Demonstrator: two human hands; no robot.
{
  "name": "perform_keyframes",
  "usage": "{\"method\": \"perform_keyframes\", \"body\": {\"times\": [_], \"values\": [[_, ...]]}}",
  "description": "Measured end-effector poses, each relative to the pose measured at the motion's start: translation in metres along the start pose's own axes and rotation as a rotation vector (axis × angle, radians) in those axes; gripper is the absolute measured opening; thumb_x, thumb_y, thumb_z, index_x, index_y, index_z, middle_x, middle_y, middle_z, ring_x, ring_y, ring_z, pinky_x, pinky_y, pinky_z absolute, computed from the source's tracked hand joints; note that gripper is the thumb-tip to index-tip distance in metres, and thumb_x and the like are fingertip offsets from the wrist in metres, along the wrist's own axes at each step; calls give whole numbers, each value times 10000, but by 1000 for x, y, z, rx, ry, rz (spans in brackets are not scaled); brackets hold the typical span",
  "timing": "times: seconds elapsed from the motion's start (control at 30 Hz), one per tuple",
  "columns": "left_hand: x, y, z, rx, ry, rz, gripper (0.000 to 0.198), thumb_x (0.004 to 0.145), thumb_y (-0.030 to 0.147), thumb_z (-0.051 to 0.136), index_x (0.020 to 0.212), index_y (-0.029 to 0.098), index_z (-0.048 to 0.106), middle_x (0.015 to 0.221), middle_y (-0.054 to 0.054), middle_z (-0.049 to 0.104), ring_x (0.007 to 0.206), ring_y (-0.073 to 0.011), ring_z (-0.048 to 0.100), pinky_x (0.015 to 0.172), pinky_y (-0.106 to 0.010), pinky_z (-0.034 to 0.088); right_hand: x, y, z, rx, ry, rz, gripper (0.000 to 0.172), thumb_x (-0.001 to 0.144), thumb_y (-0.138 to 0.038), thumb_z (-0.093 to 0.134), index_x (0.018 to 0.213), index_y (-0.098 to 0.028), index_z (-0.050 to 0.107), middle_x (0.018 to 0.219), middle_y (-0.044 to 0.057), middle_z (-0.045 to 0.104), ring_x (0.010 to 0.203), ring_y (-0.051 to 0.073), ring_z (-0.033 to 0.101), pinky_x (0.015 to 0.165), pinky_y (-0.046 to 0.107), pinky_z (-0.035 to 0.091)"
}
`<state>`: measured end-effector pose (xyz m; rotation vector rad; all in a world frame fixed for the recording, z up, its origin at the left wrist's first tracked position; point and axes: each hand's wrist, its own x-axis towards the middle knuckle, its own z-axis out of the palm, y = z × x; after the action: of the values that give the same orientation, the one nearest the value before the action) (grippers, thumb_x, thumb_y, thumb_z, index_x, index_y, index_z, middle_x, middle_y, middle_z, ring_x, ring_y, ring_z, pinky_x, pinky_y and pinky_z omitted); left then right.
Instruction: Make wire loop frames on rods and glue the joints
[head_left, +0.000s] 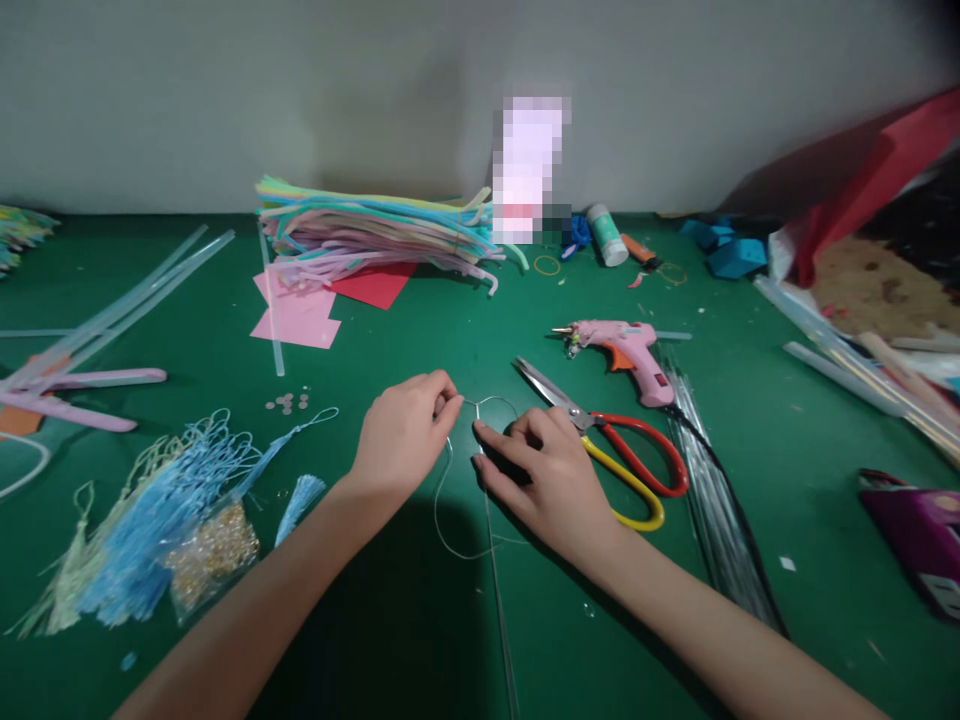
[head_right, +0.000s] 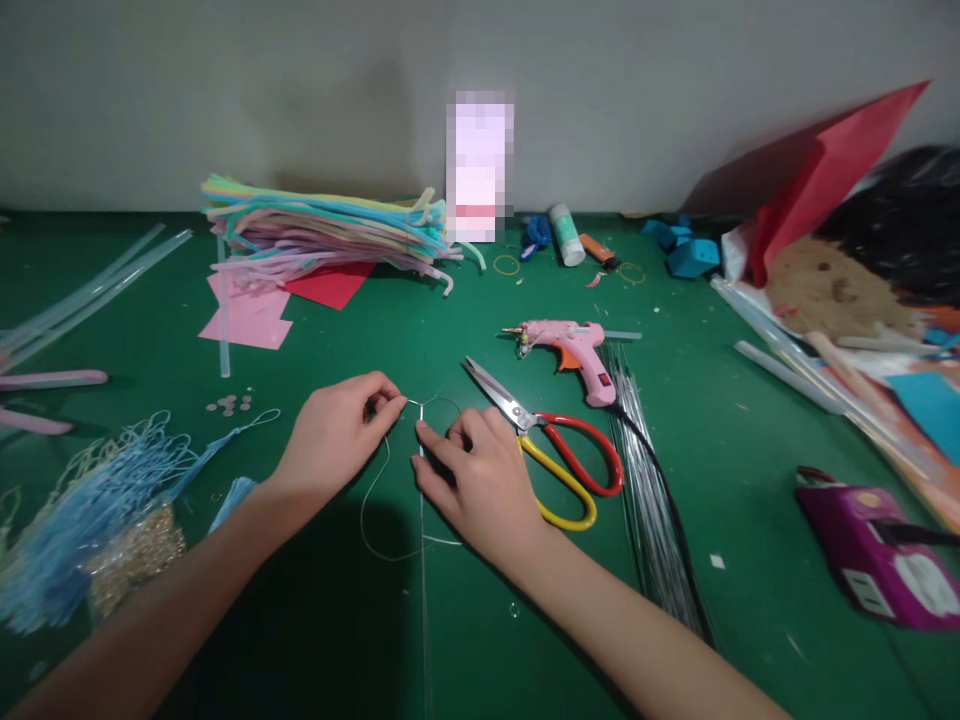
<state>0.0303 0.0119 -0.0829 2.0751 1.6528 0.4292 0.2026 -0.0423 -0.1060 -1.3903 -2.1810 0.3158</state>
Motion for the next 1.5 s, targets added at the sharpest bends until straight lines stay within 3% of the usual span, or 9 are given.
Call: {"method": "perform_keyframes", "body": {"times": [0.17, 0.33, 0.47, 0.53, 0.6, 0.63, 0.7, 1.0, 1.5], "values": [[-1, -4, 3, 41, 57, 41, 103, 895, 248, 584, 828, 198, 644, 890, -13, 610, 780, -166, 607, 685, -283, 425, 0, 0, 0, 4, 3, -1, 304, 884, -292, 589, 1134, -163, 705, 773, 75, 538, 747, 207, 436, 693, 353, 411], [-1, -7, 6, 43, 81, 47, 135, 873, 320, 631, 896, 187, 643, 901, -24, 610, 825, -190, 617, 718, -314, 470, 0, 0, 1, -1, 7, -1, 302, 882, -295, 592, 1135, -175, 703, 770, 68, 535, 748, 205, 442, 693, 350, 415], [-15, -6, -2, 26, 75, 146, 229, 923, 361, 539, 1031, 180, 628, 1058, -74, 632, 1045, -237, 583, 883, -383, 477, 0, 1, 1, 0, 9, -11, 304, 885, -292, 590, 1138, -165, 701, 767, 70, 534, 743, 205, 443, 682, 346, 410], [-32, -7, -8, 40, 18, 282, 433, 912, 482, 515, 1212, 173, 557, 1308, -117, 555, 1244, -269, 476, 1020, -435, 406, 0, 1, 1, 2, 10, -13, 307, 887, -293, 587, 1139, -159, 700, 769, 72, 533, 746, 206, 444, 681, 348, 407], [-51, -11, -10, 122, -143, 440, 792, 840, 652, 509, 1431, 151, 344, 1513, -152, 353, 1399, -323, 284, 1136, -537, 224, 0, 1, 1, 5, 6, -14, 309, 889, -292, 584, 1144, -160, 699, 771, 72, 534, 751, 207, 445, 686, 350, 406], [-60, -14, -11, 161, -201, 477, 928, 803, 708, 501, 1487, 143, 229, 1546, -163, 287, 1424, -344, 222, 1141, -583, 165, 0, 1, 2, 3, 8, -13, 308, 889, -291, 583, 1143, -161, 700, 770, 72, 534, 753, 207, 445, 690, 351, 406], [-74, -21, -9, 216, -257, 482, 1018, 786, 747, 472, 1520, 145, 105, 1571, -166, 214, 1444, -359, 148, 1132, -623, 123, 0, 1, 2, -5, 16, -8, 300, 886, -288, 584, 1133, -168, 705, 762, 68, 532, 752, 207, 440, 689, 350, 405], [-77, -35, -9, 228, -292, 416, 893, 888, 580, 478, 1532, 164, 18, 1597, -100, 144, 1466, -274, 90, 1180, -491, 149, 0, -1, 2, 0, 37, -12, 285, 871, -268, 603, 1108, -154, 715, 751, 65, 531, 741, 199, 439, 692, 341, 404], [-76, -35, -12, 130, -318, 421, 893, 874, 421, 551, 1533, 189, -6, 1593, -97, 151, 1455, -293, 142, 1180, -526, 149, 1, -1, 1, -5, 19, -3, 281, 884, -279, 585, 1117, -181, 707, 757, 58, 534, 732, 190, 446, 693, 338, 403]]}}
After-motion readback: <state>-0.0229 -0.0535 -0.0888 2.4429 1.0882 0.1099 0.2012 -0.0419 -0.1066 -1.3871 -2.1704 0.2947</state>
